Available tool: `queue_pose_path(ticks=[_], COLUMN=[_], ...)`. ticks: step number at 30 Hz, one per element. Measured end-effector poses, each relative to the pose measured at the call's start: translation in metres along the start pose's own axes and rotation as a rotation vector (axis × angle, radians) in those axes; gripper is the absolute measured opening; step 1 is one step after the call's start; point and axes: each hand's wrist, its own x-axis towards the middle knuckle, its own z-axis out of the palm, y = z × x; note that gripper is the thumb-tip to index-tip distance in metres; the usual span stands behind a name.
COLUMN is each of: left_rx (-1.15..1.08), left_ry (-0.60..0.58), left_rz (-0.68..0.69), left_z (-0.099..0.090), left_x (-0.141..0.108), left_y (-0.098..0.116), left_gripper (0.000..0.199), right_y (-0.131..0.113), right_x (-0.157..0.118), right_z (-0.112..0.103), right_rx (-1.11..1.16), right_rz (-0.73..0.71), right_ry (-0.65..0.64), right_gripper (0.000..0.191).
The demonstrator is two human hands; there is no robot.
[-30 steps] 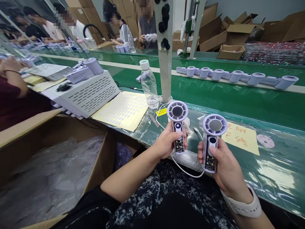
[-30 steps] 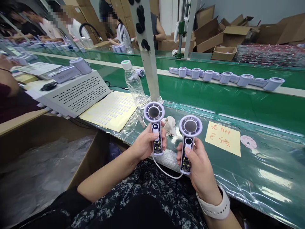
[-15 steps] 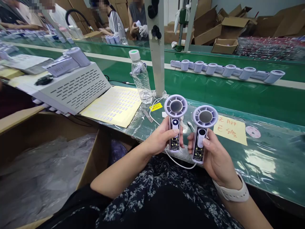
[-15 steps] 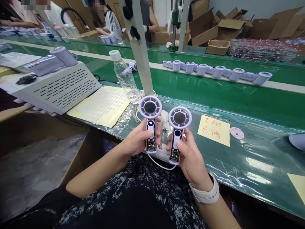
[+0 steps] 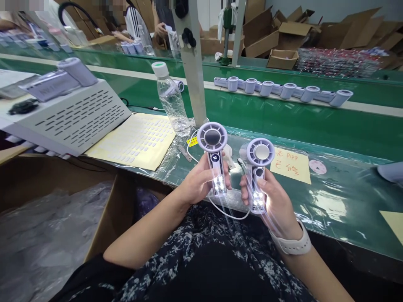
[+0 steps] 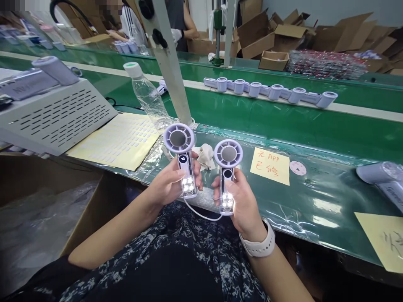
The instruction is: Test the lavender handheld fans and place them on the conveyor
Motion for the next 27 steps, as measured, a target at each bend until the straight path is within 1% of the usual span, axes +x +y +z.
queue_pose_path(ticks=[3,7,10,12,15,17,19,21,22,24,27], left_rx=[-0.008,0.088,0.191,0.268,0.284,0.281,0.318,0.349,0.345,0.304,0.183], left_ry=[-0.045,-0.035,-0.003,0.043,0.071,0.089,0.158,0.245,0.269,0.276,0.216], left_rz=[0.005,0.033,0.01,-0.03,-0.1,-0.093,-0.025,0.051,0.071,0.079,0.025], left_z=[-0.003,-0.005,-0.005,-0.003,0.002,0.006,0.009,0.012,0.014,0.017,0.019], left_x=[-0.001,-0.003,-0.004,-0.006,-0.009,-0.012,-0.017,-0.021,-0.023,-0.025,-0.022], left_y=[-0.002,-0.006,-0.006,-0.004,-0.003,-0.004,-0.006,-0.006,-0.006,-0.005,-0.003], left_gripper=[0.051,0.048,0.048,0.053,0.069,0.073,0.067,0.06,0.057,0.052,0.049], right_y=[-0.001,-0.001,0.001,0.003,0.005,0.005,0.005,0.003,0.002,0.0,-0.003], right_x=[-0.002,-0.003,-0.002,-0.001,-0.001,-0.003,-0.005,-0.007,-0.008,-0.01,-0.009], right_z=[0.0,0.0,-0.003,-0.004,-0.004,-0.003,-0.001,0.0,0.0,0.0,0.002], right_rx=[0.039,0.081,0.105,0.118,0.12,0.137,0.154,0.131,0.107,0.062,0.066], right_rz=[0.012,0.012,0.026,0.037,0.051,0.06,0.046,-0.001,-0.028,-0.068,-0.055], right_ry=[-0.02,-0.048,-0.071,-0.077,0.014,0.066,0.066,0.062,0.066,0.082,0.103], right_gripper=[0.031,0.036,0.037,0.043,0.044,0.038,0.032,0.027,0.026,0.024,0.022])
